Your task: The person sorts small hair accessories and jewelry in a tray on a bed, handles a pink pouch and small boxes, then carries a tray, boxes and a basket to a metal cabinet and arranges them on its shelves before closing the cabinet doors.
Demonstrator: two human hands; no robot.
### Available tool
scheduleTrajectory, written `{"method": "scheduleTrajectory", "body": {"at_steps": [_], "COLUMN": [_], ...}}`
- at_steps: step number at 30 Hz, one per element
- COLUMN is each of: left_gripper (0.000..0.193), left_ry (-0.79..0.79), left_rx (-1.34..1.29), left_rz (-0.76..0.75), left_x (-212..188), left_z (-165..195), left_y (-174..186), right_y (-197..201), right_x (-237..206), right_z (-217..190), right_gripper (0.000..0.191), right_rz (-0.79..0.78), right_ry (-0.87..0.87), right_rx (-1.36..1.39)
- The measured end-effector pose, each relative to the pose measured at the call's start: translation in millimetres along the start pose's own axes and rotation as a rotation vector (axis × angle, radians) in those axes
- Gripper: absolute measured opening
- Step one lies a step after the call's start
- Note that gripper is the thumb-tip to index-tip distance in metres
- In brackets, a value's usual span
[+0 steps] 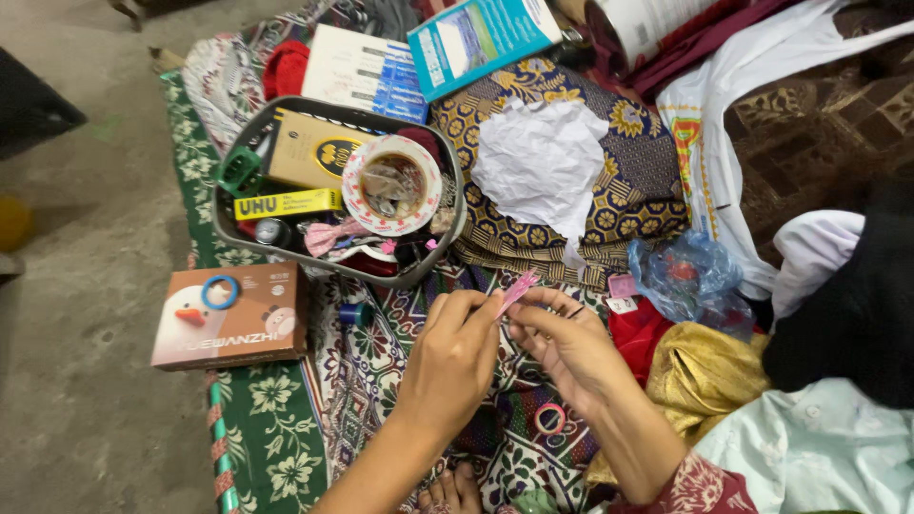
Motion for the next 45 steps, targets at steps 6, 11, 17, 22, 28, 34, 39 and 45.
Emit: {"method": "scheduleTrajectory", "body": {"at_steps": [6, 11, 17, 22, 28, 34, 39, 45], "left_gripper": [0.029, 0.024, 0.019, 0.018, 0.021, 0.021, 0.020, 0.022], "left_ry": [-0.085, -0.159, -0.088, -0.147, -0.006, -0.090, -0.074, -0.069], "left_rx": [0.052, 0.132, 0.107, 0.121, 0.129, 0.183, 0.176, 0.095], "left_rz": [-0.001, 0.005, 0.008, -0.029, -0.085, -0.004, 0.068, 0.230], "left_x": [20.5, 48.8, 68.3, 77.2, 166.7, 171.7, 120.2, 71.2], "left_z": [24.8, 63.9, 113.1, 175.5, 417.9, 528.1, 441.8, 328.6], "left_y": [14.1, 45.6, 104.1, 156.4, 320.0, 419.3, 448.4, 482.8], "right_y": [-9.3, -35.4, -71.4, -119.8, -196.5, -266.0, -312.7, -379.3], "right_x": [-15.7, -58.8, -114.9, -190.3, -437.6, -575.6, -507.2, -412.8], "right_z": [-25.4, -52.0, -63.8, -59.5, -134.6, -140.4, -95.1, -44.9], "right_gripper": [0.011, 0.013, 0.017, 0.020, 0.021, 0.016, 0.017, 0.014], "right_rz": [-0.066, -0.132, -0.398, -0.509, -0.604, -0.596, -0.617, -0.593], "right_ry": [0.051, 0.060, -0.039, -0.042, -0.081, -0.097, -0.089, -0.176], "right_rx": [-0.035, -0.077, 0.072, 0.041, 0.036, -0.033, -0.133, -0.240]}}
Point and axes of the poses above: each hand's wrist, its own x-axis towards the middle knuckle, its own y-axis out of the back of the hand, z = x × y, the point moved 2 cm from there along x, towards the middle knuckle, and after that the axes turned 14 degrees about -y, right-handed, at the moved point
